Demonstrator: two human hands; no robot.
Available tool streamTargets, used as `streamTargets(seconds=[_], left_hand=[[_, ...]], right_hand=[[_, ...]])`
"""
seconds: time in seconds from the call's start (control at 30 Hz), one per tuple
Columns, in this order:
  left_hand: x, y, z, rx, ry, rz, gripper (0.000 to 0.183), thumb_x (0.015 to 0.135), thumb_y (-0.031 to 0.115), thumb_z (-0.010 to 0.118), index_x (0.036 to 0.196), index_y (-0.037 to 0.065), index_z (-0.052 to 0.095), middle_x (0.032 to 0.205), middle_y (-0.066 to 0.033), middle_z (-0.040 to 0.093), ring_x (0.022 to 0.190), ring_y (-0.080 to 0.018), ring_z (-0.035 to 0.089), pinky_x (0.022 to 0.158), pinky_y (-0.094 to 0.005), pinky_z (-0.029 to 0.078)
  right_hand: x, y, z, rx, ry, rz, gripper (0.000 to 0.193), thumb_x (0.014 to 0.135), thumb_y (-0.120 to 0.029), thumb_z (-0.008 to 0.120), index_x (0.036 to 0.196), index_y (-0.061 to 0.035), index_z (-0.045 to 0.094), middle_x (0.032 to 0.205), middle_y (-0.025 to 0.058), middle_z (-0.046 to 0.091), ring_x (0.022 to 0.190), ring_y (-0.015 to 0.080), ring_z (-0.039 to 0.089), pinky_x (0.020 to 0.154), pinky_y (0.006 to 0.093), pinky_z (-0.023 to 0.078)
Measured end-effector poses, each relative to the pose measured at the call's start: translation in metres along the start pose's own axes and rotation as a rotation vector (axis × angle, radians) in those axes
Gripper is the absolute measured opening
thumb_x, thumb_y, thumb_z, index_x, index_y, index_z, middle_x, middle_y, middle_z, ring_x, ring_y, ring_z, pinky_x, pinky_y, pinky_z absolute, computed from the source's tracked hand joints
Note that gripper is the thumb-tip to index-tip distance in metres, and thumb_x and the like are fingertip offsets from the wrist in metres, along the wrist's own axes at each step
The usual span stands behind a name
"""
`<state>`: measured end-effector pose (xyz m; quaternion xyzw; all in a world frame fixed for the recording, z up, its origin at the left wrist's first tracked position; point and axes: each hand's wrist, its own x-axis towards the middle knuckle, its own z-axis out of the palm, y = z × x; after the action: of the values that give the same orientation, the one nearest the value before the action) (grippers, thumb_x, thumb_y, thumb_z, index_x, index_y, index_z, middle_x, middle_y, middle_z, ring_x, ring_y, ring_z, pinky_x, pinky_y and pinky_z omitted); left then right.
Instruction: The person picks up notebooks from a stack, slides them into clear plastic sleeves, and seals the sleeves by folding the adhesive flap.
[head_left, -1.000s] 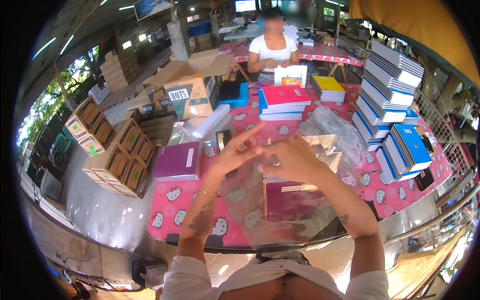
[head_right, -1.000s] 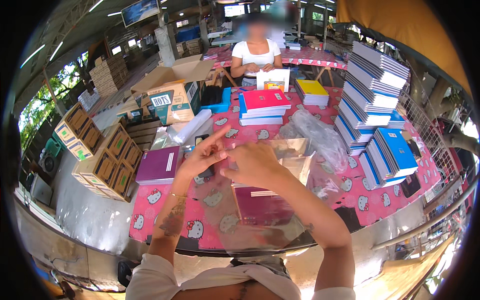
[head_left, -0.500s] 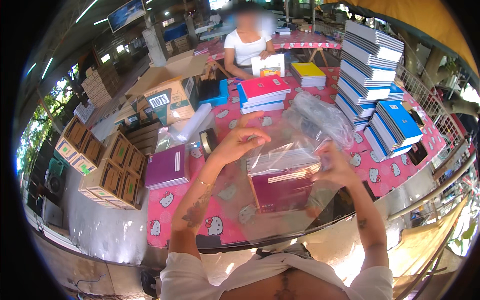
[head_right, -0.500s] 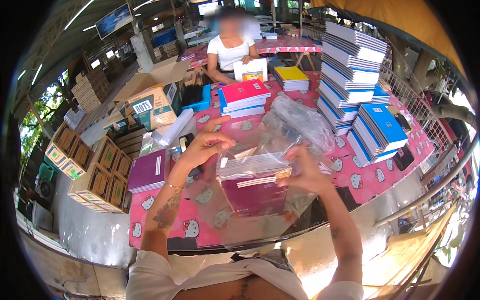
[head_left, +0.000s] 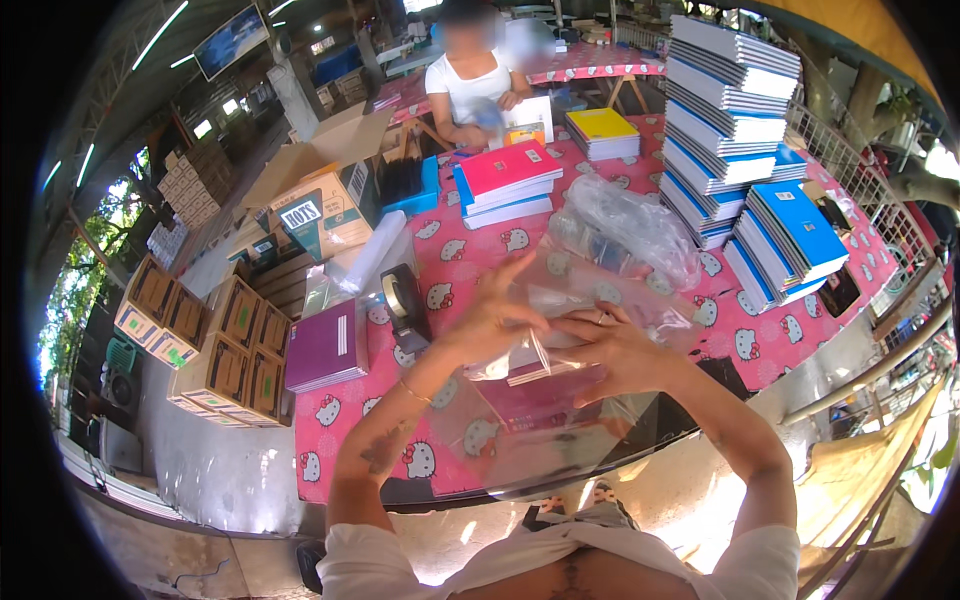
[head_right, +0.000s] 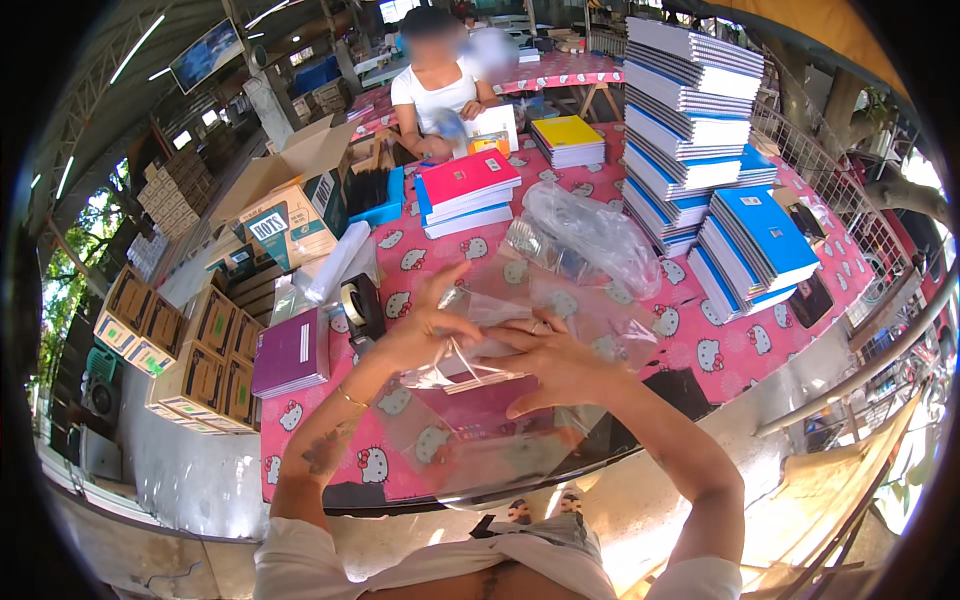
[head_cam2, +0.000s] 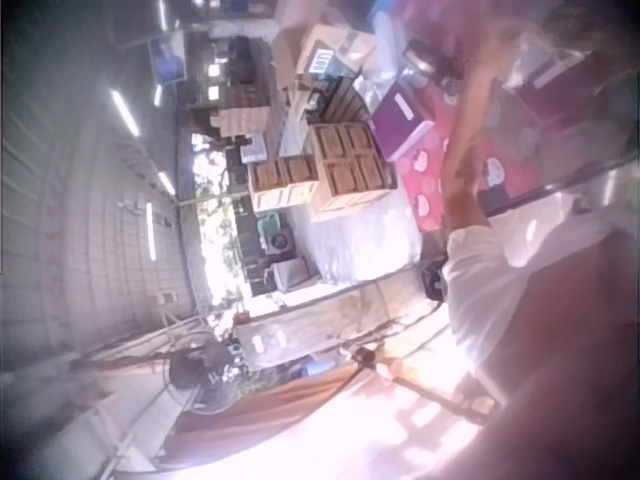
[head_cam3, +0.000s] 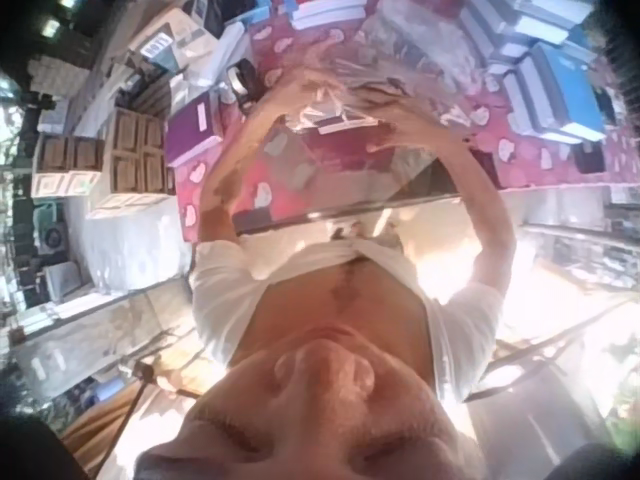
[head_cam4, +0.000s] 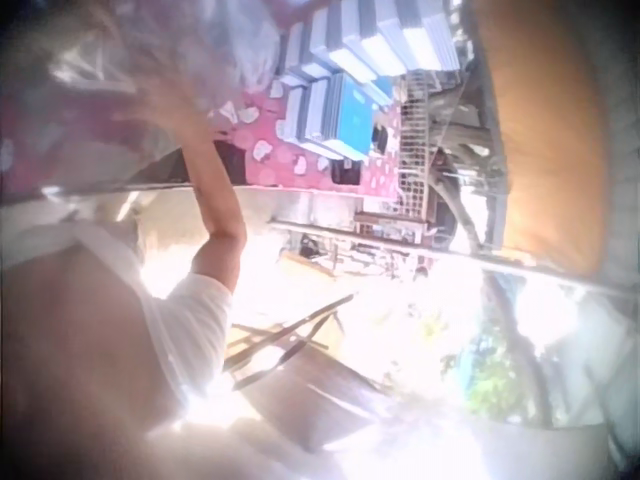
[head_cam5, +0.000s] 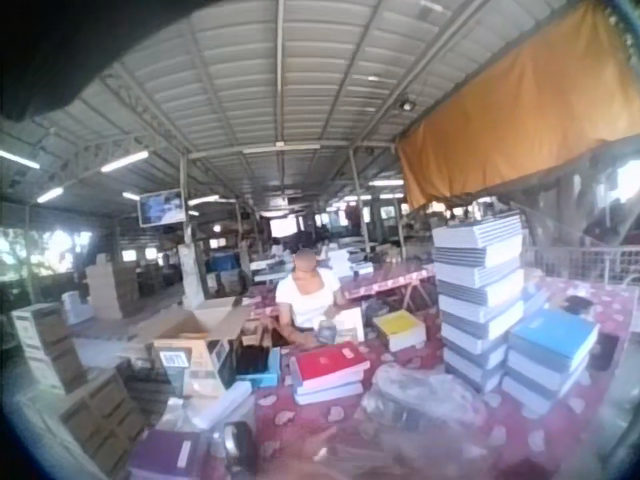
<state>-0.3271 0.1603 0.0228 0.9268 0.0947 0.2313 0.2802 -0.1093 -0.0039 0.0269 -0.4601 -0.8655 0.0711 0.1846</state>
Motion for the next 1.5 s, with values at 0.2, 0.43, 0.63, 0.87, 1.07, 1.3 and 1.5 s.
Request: streamTargets(seconds=[0.2, 0.43, 0.63, 0.87, 1.07, 1.3, 1.5], left_hand=[[0.002, 0.016, 0.007, 0.148, 0.085, -0.372, 0.057, 0.081, 0.037, 0.079, 0.13, 0.02, 0.056, 0.16, -0.0239, 0.016, 0.148, -0.037, 0.02, 0.115, -0.0508, 0.027], [-0.003, 0.117, -0.049, 0.486, -0.17, 0.03, 0.037, 0.084, 0.032, 0.075, 0.113, 0.012, 0.068, 0.149, -0.0185, 0.041, 0.142, -0.0347, 0.032, 0.117, -0.0524, 0.02], [-0.036, 0.027, -0.087, -0.471, 0.526, -0.564, 0.038, 0.097, 0.032, 0.062, 0.121, 0.003, 0.067, 0.124, -0.0103, 0.064, 0.115, -0.0193, 0.058, 0.099, -0.0329, 0.043], [-0.027, -0.011, -0.013, -0.903, 0.091, -0.413, 0.051, 0.087, 0.006, 0.071, 0.135, 0.003, 0.056, 0.12, -0.0051, 0.067, 0.114, -0.0147, 0.059, 0.099, -0.03, 0.045], [-0.075, 0.005, -0.03, -0.401, -0.151, -0.418, 0.069, 0.092, 0.036, 0.068, 0.145, 0.001, 0.043, 0.135, -0.0113, 0.058, 0.123, -0.0222, 0.055, 0.104, -0.0355, 0.043], [-0.078, 0.059, 0.011, 0.544, 0.158, 0.106, 0.046, 0.084, 0.025, 0.074, 0.122, 0.001, 0.065, 0.118, -0.0155, 0.066, 0.109, -0.0338, 0.063, 0.089, -0.0372, 0.052], [-0.057, 0.069, -0.016, 0.219, -0.083, -0.343, 0.033, 0.086, 0.019, 0.071, 0.113, 0.0, 0.066, 0.093, -0.0137, 0.067, 0.085, -0.0325, 0.064, 0.066, -0.0394, 0.05]], right_hand=[[0.002, 0.002, 0.014, -0.046, 0.097, -0.028, 0.068, 0.073, -0.048, 0.078, 0.136, -0.0313, 0.059, 0.153, 0.0124, 0.039, 0.137, 0.0318, 0.04, 0.112, 0.0549, 0.026], [0.066, 0.069, -0.01, 0.755, 0.144, 0.721, 0.052, 0.088, -0.04, 0.072, 0.128, -0.0078, 0.061, 0.128, 0.0173, 0.059, 0.122, 0.0246, 0.054, 0.099, 0.0406, 0.044], [0.097, 0.054, -0.013, 1.121, 0.044, 0.474, 0.057, 0.081, -0.028, 0.081, 0.126, -0.0022, 0.058, 0.125, 0.013, 0.061, 0.11, 0.0172, 0.06, 0.089, 0.0309, 0.049], [0.056, 0.067, -0.013, 1.021, 0.094, 0.36, 0.059, 0.086, -0.022, 0.076, 0.137, -0.0063, 0.051, 0.131, 0.0145, 0.058, 0.125, 0.021, 0.052, 0.105, 0.0351, 0.04], [0.03, 0.003, -0.052, 0.818, -0.169, 0.175, 0.061, 0.082, -0.02, 0.078, 0.135, -0.0061, 0.052, 0.13, 0.0135, 0.06, 0.126, 0.0251, 0.052, 0.105, 0.0364, 0.04], [0.003, -0.005, 0.017, 0.053, 0.401, -0.037, 0.029, 0.079, -0.01, 0.073, 0.107, -0.0043, 0.066, 0.099, 0.0143, 0.065, 0.09, 0.0324, 0.063, 0.072, 0.0394, 0.052], [0.03, -0.015, -0.013, 0.133, 0.059, 0.257, 0.021, 0.077, -0.018, 0.075, 0.089, -0.0046, 0.065, 0.093, 0.013, 0.065, 0.09, 0.0335, 0.064, 0.08, 0.0447, 0.05]])
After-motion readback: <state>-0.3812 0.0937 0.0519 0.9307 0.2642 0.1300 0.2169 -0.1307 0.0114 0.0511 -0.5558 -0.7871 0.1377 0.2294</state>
